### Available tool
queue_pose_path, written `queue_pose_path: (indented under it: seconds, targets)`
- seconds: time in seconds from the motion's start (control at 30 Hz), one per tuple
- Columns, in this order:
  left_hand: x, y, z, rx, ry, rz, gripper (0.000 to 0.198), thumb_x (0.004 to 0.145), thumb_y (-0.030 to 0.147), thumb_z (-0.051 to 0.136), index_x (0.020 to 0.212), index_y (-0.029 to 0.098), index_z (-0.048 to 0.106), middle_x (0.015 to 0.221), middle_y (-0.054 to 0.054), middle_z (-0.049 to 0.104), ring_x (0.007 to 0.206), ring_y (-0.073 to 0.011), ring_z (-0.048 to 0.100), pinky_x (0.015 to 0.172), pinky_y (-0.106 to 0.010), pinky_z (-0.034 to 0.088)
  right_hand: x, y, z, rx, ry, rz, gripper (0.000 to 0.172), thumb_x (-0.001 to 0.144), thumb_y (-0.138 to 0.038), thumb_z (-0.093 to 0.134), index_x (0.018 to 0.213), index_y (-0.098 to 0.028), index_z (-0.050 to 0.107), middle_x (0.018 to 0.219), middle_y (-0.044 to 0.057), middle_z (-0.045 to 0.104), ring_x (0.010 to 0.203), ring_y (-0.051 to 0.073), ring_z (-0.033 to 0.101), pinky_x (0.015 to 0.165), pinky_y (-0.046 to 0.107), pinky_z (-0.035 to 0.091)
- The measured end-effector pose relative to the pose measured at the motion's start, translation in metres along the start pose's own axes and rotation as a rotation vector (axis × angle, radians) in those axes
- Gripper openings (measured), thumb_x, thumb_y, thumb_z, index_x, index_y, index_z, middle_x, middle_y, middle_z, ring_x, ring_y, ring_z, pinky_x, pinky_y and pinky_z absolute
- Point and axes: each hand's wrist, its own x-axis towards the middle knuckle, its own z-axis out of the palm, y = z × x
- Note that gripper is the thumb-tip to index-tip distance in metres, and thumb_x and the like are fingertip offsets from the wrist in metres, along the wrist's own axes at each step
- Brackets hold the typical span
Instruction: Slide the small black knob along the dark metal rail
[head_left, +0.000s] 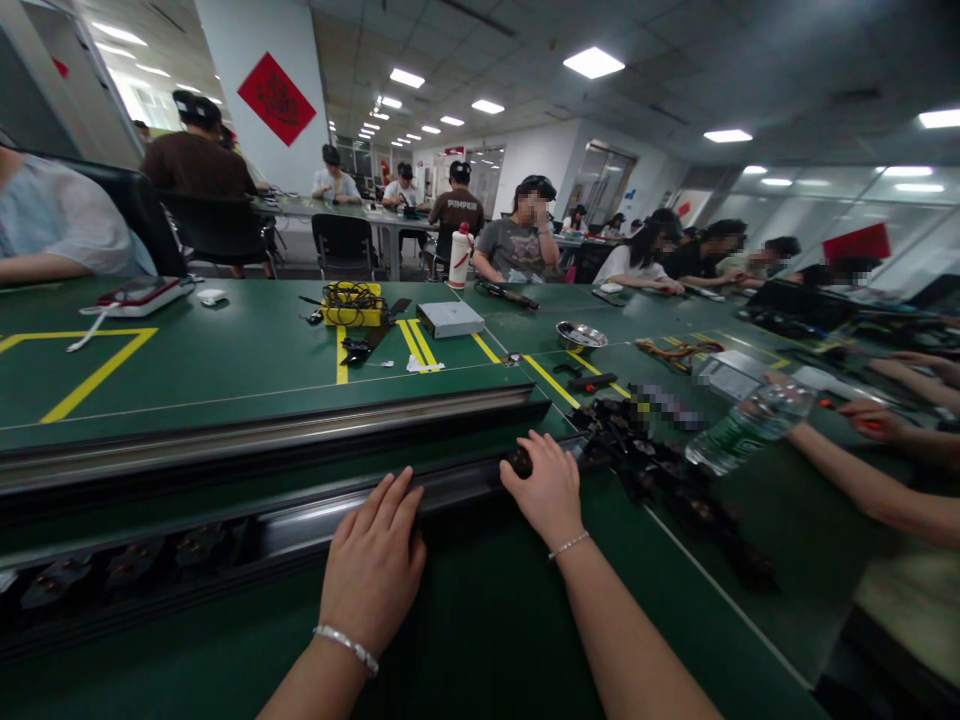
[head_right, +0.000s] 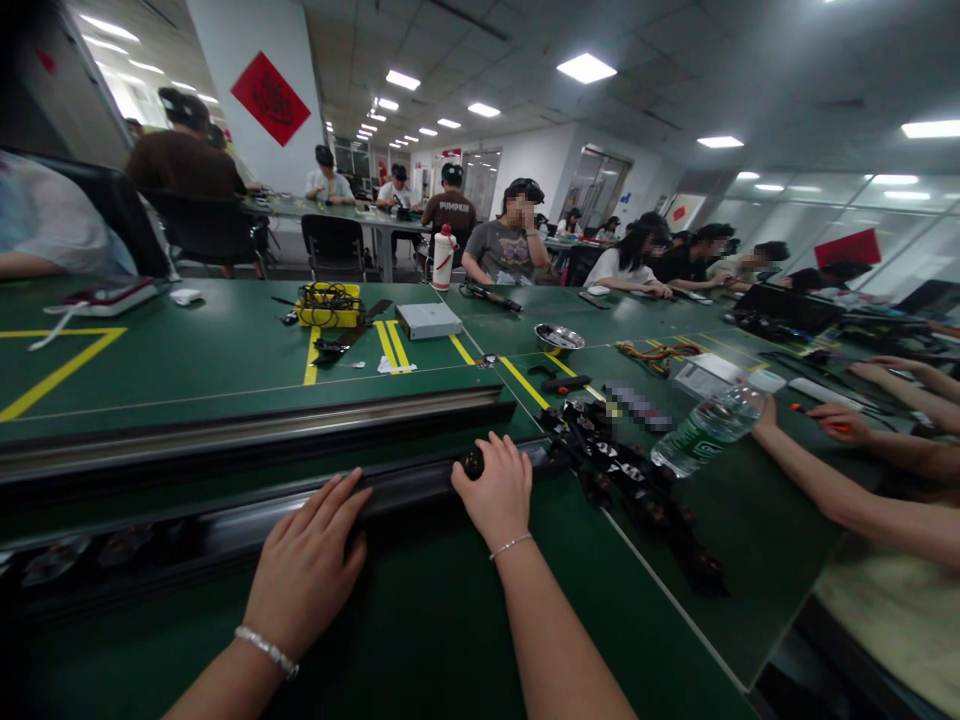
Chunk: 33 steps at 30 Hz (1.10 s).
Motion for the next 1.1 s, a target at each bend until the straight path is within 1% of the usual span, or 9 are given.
queue_pose_path:
  seconds: [0.07, 0.17, 0.37, 0.5, 0.77, 1.1]
  targets:
    - [0.0001, 0.0003, -0.0004, 0.004, -0.010, -0.003, 0.040, 0.078, 0.020, 0.041, 0.117, 0.024, 0.051, 0.134, 0.000, 0.043, 0.122, -0.0205, 0.040, 0.094, -0.038, 0.036, -0.0004, 0.0009, -0.0005, -0.016, -0.017, 0.006, 0.038, 0.072, -0.041, 0.052, 0.105, -0.021, 0.059, 0.121, 0.007, 0.054, 0.119, 0.026, 0.039, 0.100, 0.048, 0.021]
    - [0.0004, 0.0009, -0.0017, 0.002, -0.027, -0.008, 0.039, 0.079, 0.020, 0.040, 0.116, 0.024, 0.051, 0.136, 0.001, 0.041, 0.123, -0.0199, 0.039, 0.095, -0.038, 0.036, -0.0009, 0.0014, -0.0009, -0.014, -0.031, 0.009, 0.038, 0.074, -0.041, 0.051, 0.105, -0.022, 0.059, 0.120, 0.006, 0.054, 0.120, 0.026, 0.038, 0.100, 0.048, 0.020]
    - [0.0000, 0.0012, -0.0018, -0.021, -0.012, -0.017, 0.041, 0.076, 0.017, 0.042, 0.115, 0.025, 0.053, 0.134, 0.000, 0.043, 0.121, -0.0204, 0.041, 0.094, -0.038, 0.037, -0.0018, 0.0023, -0.0006, -0.005, -0.007, -0.037, 0.036, 0.073, -0.039, 0.052, 0.104, -0.023, 0.061, 0.118, 0.005, 0.056, 0.120, 0.026, 0.039, 0.098, 0.047, 0.024]
    - [-0.0002, 0.0017, -0.0011, -0.019, -0.015, -0.022, 0.040, 0.076, 0.018, 0.042, 0.115, 0.025, 0.053, 0.134, 0.001, 0.043, 0.122, -0.0205, 0.040, 0.094, -0.038, 0.037, -0.0010, 0.0022, 0.0004, 0.016, 0.030, -0.022, 0.034, 0.072, -0.039, 0.052, 0.100, -0.023, 0.063, 0.115, 0.004, 0.059, 0.118, 0.026, 0.041, 0.097, 0.047, 0.024]
    - [0.0003, 0.0010, -0.0012, 0.030, -0.036, -0.014, 0.040, 0.078, 0.019, 0.040, 0.115, 0.025, 0.052, 0.135, 0.002, 0.042, 0.123, -0.0200, 0.039, 0.094, -0.038, 0.036, 0.0017, 0.0002, -0.0006, 0.064, 0.008, -0.016, 0.033, 0.070, -0.036, 0.053, 0.097, -0.021, 0.063, 0.112, 0.004, 0.061, 0.116, 0.025, 0.043, 0.099, 0.046, 0.021]
    - [0.0004, 0.0006, -0.0024, 0.040, -0.033, -0.009, 0.039, 0.078, 0.020, 0.040, 0.115, 0.025, 0.052, 0.135, 0.002, 0.042, 0.122, -0.0204, 0.039, 0.093, -0.038, 0.036, 0.0028, -0.0003, 0.0008, 0.096, 0.020, 0.003, 0.030, 0.070, -0.033, 0.051, 0.094, -0.021, 0.064, 0.107, 0.003, 0.063, 0.114, 0.024, 0.045, 0.099, 0.043, 0.023]
